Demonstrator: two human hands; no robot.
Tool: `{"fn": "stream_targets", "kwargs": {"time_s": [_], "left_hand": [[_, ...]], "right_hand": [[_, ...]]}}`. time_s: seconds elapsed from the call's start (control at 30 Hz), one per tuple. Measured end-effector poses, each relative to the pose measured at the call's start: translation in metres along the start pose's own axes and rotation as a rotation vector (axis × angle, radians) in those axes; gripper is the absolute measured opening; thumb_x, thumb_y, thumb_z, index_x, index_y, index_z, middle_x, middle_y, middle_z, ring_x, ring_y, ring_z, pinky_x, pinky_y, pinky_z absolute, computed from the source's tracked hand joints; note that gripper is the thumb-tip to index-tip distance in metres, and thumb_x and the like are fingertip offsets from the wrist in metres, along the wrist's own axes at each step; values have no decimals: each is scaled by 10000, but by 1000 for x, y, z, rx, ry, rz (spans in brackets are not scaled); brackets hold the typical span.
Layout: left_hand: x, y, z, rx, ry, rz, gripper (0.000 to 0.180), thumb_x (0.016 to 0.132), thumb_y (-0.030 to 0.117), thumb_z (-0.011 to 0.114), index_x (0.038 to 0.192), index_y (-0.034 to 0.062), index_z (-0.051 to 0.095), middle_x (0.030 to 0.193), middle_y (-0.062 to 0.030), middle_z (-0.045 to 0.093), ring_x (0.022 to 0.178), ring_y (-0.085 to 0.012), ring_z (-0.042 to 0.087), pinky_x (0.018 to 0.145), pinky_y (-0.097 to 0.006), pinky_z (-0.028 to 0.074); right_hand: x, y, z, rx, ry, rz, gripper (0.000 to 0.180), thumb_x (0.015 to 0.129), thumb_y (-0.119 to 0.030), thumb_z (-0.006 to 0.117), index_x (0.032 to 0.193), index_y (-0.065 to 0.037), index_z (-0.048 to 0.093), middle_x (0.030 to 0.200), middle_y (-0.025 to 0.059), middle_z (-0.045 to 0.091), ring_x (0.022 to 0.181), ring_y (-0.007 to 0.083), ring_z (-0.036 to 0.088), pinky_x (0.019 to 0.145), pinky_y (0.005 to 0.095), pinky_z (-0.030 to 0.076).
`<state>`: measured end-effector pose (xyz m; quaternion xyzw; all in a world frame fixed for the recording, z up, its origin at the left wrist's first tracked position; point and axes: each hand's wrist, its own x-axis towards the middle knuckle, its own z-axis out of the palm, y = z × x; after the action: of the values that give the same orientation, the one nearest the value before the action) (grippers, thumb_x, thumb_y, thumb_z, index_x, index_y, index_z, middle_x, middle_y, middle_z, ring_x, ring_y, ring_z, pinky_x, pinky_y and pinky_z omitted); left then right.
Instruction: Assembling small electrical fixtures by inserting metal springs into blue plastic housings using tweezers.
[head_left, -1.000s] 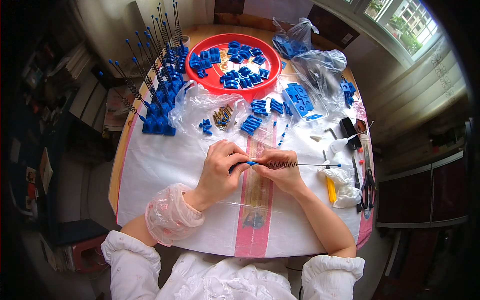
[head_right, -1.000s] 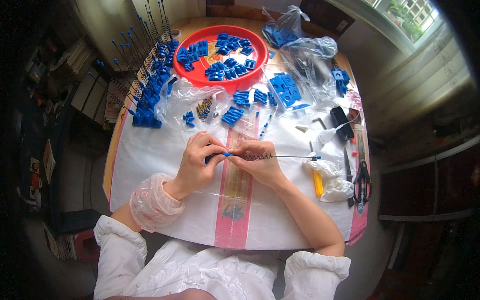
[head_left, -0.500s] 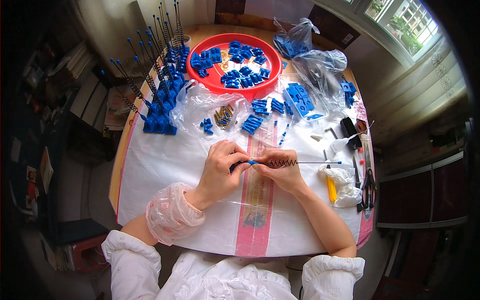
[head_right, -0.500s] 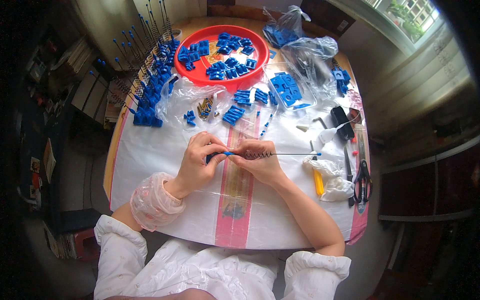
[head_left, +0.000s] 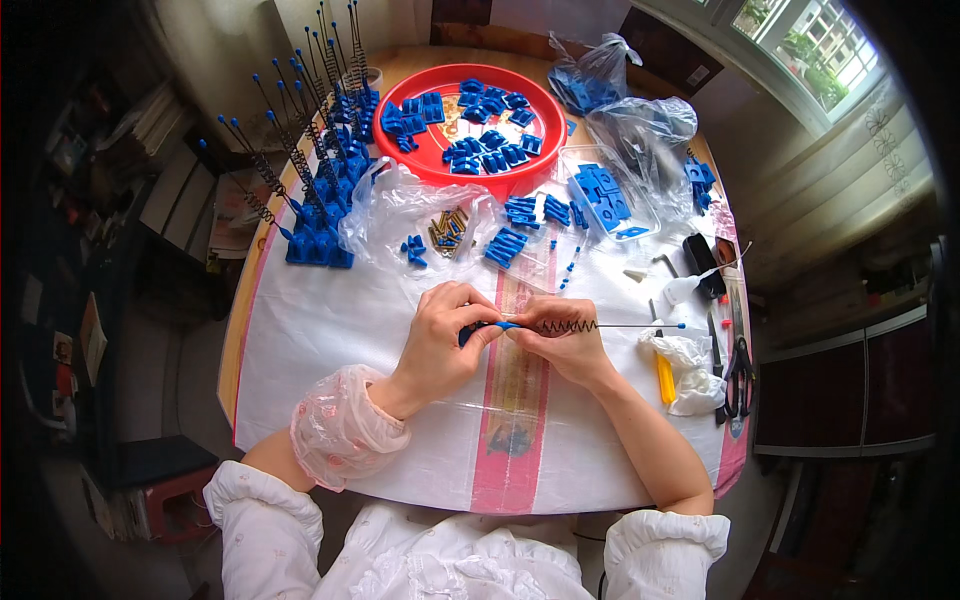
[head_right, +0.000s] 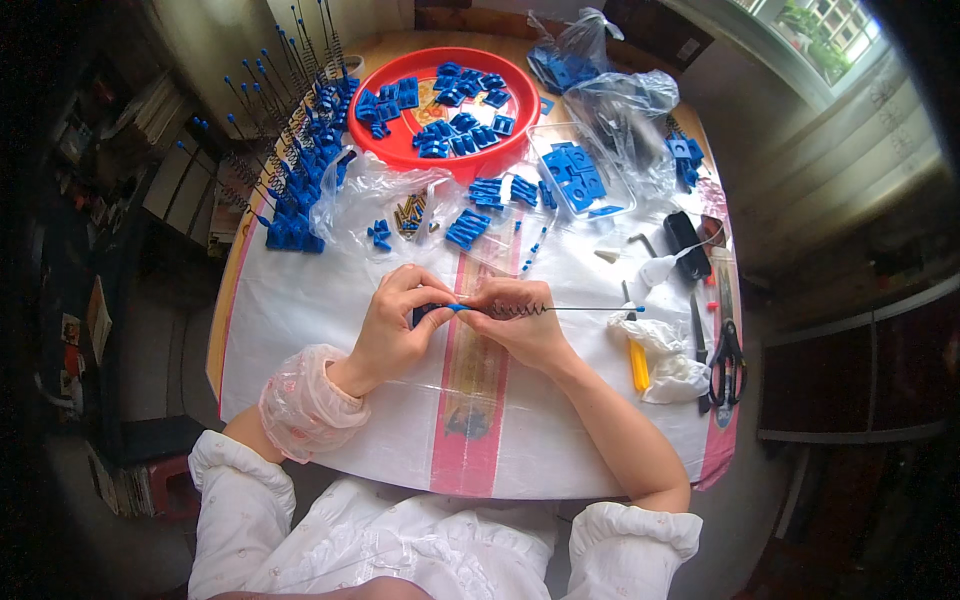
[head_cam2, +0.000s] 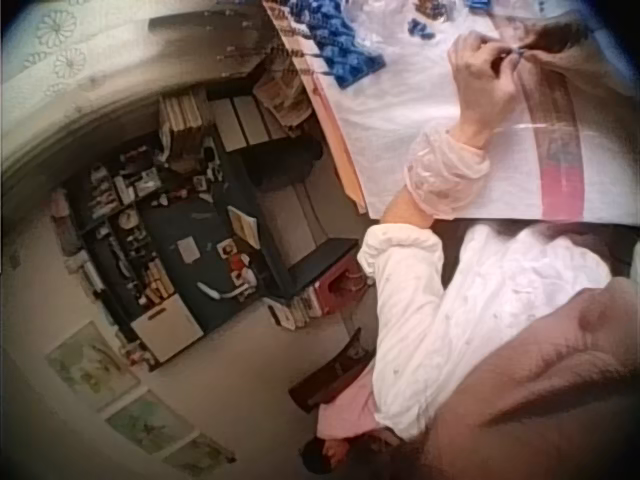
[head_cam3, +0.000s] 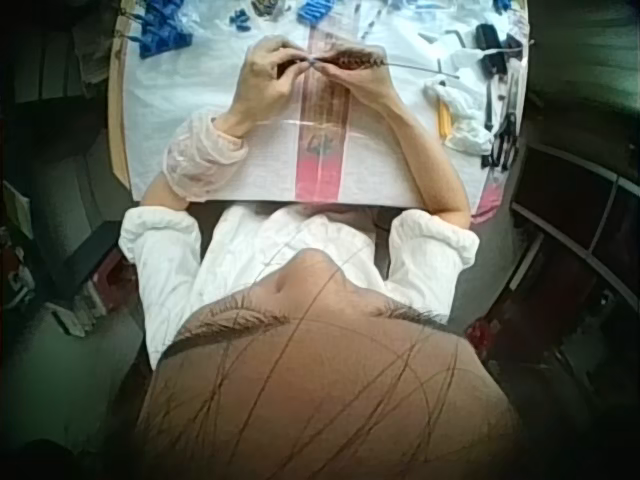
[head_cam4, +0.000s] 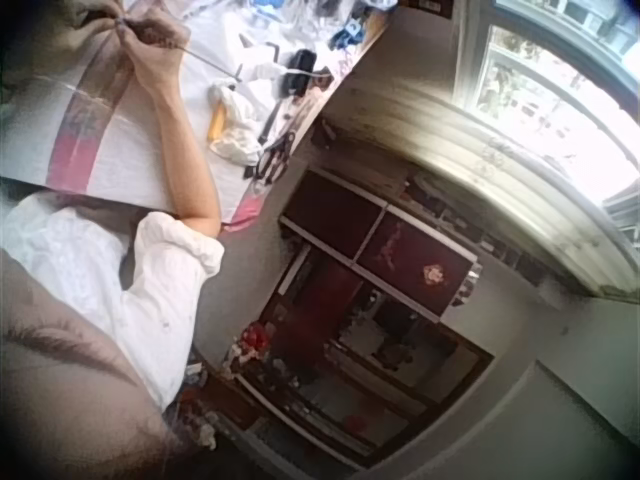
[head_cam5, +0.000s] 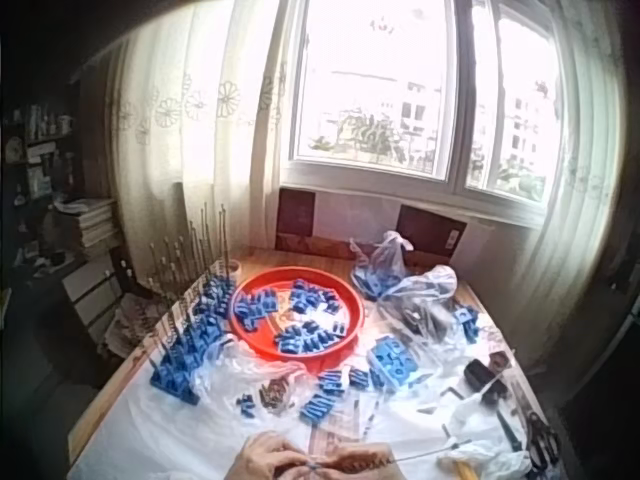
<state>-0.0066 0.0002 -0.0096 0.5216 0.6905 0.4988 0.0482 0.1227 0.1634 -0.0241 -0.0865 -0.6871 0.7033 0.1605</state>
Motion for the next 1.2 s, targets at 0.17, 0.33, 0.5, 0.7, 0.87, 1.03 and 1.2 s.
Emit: {"fn": "stream_targets", "kwargs": {"time_s": [0.17,0.33,0.5,0.7,0.87,1.03,1.2], "left_hand": [[0,-1,0,0,-5,1,113,766,27,752,875,49,731,885,-61,654,888,-251,595,862,-370,423],[0,-1,0,-17,-8,-11,104,773,35,751,874,48,731,887,-63,658,888,-252,597,859,-369,424],[0,-2,1,-52,-21,-40,85,784,41,745,867,43,728,884,-65,661,888,-249,598,862,-368,425],[1,-1,1,-24,1,-27,68,789,46,740,855,36,725,878,-66,659,876,-250,601,865,-369,425],[1,-1,0,-57,-10,-62,64,800,52,736,860,32,725,869,-69,658,873,-244,604,856,-367,429],[1,-2,0,-91,-18,-75,67,810,48,733,872,22,726,862,-72,658,852,-231,608,811,-346,443],[1,-3,1,-114,-30,-86,69,817,34,728,883,12,726,865,-78,655,836,-220,610,765,-325,456]], "right_hand": [[-1,1,-1,-1,-2,13,96,842,33,746,935,8,740,800,-34,644,704,-2,547,563,174,405],[-1,1,-2,-20,-7,2,93,843,27,749,933,10,741,790,-36,642,700,-3,541,559,172,394],[1,1,-3,8,2,10,89,848,15,747,937,13,748,802,-33,655,707,7,545,578,180,404],[2,-4,-2,-9,-9,27,111,855,-3,752,965,14,752,843,-4,688,761,29,593,652,180,466],[2,-10,-2,17,-26,44,125,880,-8,729,1001,25,738,872,23,695,812,66,635,711,208,527],[1,-8,-3,57,-28,51,136,893,3,712,1025,33,725,939,48,697,840,94,657,729,222,552],[1,-3,-4,80,-32,41,138,889,8,715,1025,31,726,947,48,697,849,95,659,732,219,553]]}}
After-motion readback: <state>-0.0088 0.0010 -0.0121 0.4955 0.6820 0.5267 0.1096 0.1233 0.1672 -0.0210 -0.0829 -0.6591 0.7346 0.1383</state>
